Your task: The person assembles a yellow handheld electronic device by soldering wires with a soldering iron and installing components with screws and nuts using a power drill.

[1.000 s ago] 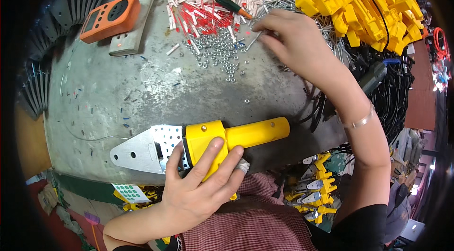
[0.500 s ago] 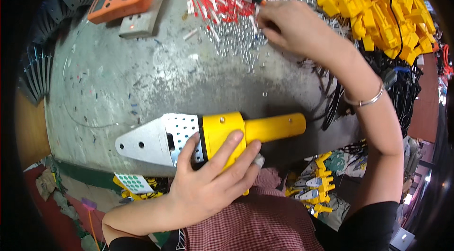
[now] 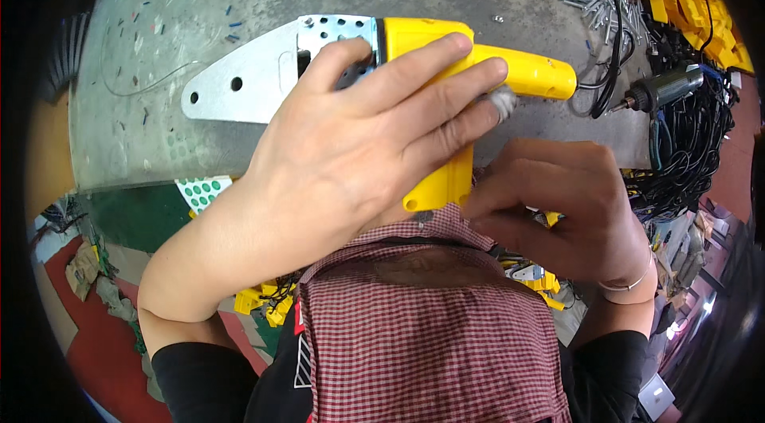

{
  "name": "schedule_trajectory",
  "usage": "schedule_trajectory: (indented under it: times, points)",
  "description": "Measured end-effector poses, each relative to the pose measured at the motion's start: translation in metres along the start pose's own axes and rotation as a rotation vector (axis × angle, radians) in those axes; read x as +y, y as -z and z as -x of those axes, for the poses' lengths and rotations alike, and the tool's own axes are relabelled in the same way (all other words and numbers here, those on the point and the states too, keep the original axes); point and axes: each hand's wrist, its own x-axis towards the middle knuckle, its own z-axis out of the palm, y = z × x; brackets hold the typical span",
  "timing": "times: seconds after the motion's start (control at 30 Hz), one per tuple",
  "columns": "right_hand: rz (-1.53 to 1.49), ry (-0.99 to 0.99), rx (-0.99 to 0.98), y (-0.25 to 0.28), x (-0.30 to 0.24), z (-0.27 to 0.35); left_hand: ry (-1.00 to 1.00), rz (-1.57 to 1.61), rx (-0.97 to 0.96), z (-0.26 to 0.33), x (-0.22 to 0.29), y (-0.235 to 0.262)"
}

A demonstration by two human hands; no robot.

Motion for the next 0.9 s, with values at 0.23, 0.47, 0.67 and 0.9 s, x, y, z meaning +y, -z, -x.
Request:
schedule_trajectory:
  times: [0.23, 0.47, 0.67, 0.9]
  points:
    - [0.124, -0.059, 0.026, -0.007, -0.011, 0.002, 0.03, 0.178, -0.042, 0.005, 0.0, 0.009]
    - [0.161, -0.106, 0.007, -0.012, -0.013, 0.003, 0.021, 0.18, -0.004, 0.007, -0.002, 0.003]
    - [0.267, -0.087, -0.026, -0.013, -0.013, -0.002, 0.017, 0.158, 0.039, 0.008, -0.004, -0.003]
    - [0.499, 0.44, 0.118, -0.03, -0.014, -0.009, -0.007, 0.098, 0.05, 0.004, -0.002, -0.001]
